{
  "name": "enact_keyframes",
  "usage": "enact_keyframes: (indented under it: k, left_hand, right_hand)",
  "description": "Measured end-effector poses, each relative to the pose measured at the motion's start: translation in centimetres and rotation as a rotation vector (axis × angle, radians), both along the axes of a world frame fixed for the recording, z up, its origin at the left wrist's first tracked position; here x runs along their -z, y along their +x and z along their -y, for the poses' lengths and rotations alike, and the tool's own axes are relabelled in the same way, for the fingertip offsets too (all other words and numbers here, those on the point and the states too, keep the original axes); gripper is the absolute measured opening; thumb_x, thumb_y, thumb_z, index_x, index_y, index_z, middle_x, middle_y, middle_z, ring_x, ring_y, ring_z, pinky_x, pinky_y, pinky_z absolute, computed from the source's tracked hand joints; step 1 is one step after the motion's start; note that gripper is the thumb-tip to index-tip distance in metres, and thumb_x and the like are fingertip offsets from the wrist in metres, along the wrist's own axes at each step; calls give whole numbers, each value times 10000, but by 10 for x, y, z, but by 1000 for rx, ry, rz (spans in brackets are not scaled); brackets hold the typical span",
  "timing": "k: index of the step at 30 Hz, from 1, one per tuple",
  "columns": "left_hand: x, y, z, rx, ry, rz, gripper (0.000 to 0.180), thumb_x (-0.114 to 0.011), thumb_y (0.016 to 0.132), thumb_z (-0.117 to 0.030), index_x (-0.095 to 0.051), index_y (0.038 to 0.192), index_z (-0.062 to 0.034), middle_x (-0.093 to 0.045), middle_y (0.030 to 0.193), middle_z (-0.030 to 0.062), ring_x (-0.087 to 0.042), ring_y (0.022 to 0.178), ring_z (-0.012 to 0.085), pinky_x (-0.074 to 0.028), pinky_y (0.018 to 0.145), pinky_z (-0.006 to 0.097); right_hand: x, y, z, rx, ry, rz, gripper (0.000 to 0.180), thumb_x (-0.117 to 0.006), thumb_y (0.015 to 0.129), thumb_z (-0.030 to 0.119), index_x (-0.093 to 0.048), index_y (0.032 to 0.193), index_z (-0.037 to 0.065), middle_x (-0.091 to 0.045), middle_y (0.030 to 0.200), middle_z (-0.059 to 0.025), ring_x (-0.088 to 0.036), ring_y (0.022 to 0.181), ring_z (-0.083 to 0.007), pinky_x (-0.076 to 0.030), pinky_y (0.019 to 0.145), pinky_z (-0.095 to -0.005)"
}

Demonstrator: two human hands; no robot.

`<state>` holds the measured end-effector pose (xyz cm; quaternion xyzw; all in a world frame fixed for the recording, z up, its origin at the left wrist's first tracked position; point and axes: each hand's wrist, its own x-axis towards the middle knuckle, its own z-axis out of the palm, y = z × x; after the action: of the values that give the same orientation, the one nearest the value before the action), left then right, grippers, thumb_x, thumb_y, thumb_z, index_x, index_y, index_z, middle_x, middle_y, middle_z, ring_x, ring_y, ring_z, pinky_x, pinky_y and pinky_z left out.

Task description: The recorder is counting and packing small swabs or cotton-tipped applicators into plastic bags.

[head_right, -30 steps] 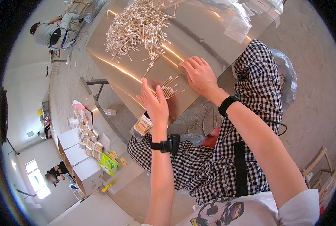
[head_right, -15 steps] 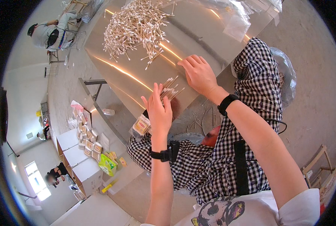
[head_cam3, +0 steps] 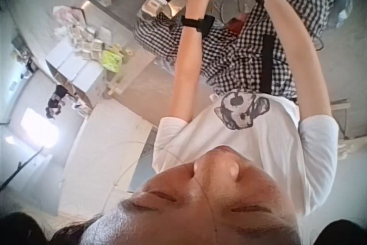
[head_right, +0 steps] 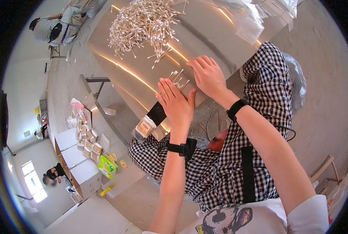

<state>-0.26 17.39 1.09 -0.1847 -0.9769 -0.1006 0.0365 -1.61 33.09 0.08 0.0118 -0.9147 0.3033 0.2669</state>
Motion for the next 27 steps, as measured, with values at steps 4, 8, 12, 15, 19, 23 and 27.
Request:
enact_keyframes:
  k: [4, 8, 12, 15, 19, 23, 27]
  left_hand:
    - [-4, -5, 5, 4, 139, 106, 857, -465, 984, -527, -192, 1510, 92, -201, 1585, 269, -160, 1493, 370, -103, 1206, 509]
    - [-8, 0, 19, -92, 629, 106, 758, -404, 1030, -471, -182, 1528, 56, -196, 1601, 230, -163, 1497, 341, -95, 1212, 481]
    - [-12, 1, 28, -437, 1197, 57, 650, -298, 1077, -402, -148, 1544, 23, -191, 1610, 191, -168, 1496, 307, -113, 1221, 414]
    - [-7, -1, 23, -438, 1499, 98, 666, -292, 1074, -421, -125, 1547, 18, -189, 1608, 202, -167, 1497, 300, -120, 1222, 409]
    - [-15, -3, 4, -403, 1619, 192, 728, -298, 1060, -470, -60, 1549, 14, -190, 1602, 224, -164, 1496, 309, -96, 1227, 421]
    - [-10, -8, -1, -415, 1677, 118, 759, -300, 1050, -496, -47, 1548, 18, -195, 1596, 241, -165, 1494, 318, -78, 1228, 427]
    - [-14, -3, -14, -418, 1654, 180, 771, -290, 1048, -496, -32, 1541, 37, -175, 1600, 244, -156, 1495, 327, -86, 1228, 427]
  right_hand:
    - [3, -3, -5, -5, -110, 32, 200, -588, 885, 46, -604, 1084, 49, -626, 992, -83, -605, 972, -267, -476, 877, -374]
    - [2, -11, -8, -20, -774, 127, 219, -564, 987, 146, -590, 1170, 27, -640, 1058, -79, -612, 1009, -197, -460, 918, -321]
    - [3, -23, 9, -79, -1109, 81, 279, -516, 1039, 232, -576, 1221, 28, -640, 1133, -59, -580, 1060, -135, -440, 951, -290]
    - [4, -26, 36, -119, -1145, 112, 327, -475, 1058, 277, -560, 1242, 21, -624, 1186, -47, -551, 1121, -123, -418, 996, -284]
    - [-2, -23, 38, -193, -1248, 162, 390, -457, 1063, 314, -530, 1283, 1, -596, 1239, -59, -526, 1185, -142, -385, 1040, -286]
    - [-6, -31, 35, -218, -1362, 109, 417, -442, 1065, 328, -518, 1301, -7, -576, 1275, -74, -512, 1227, -153, -377, 1060, -299]
    - [-6, -23, 47, -260, -1282, 225, 434, -437, 1064, 346, -517, 1306, -6, -571, 1290, -88, -498, 1261, -163, -371, 1075, -312]
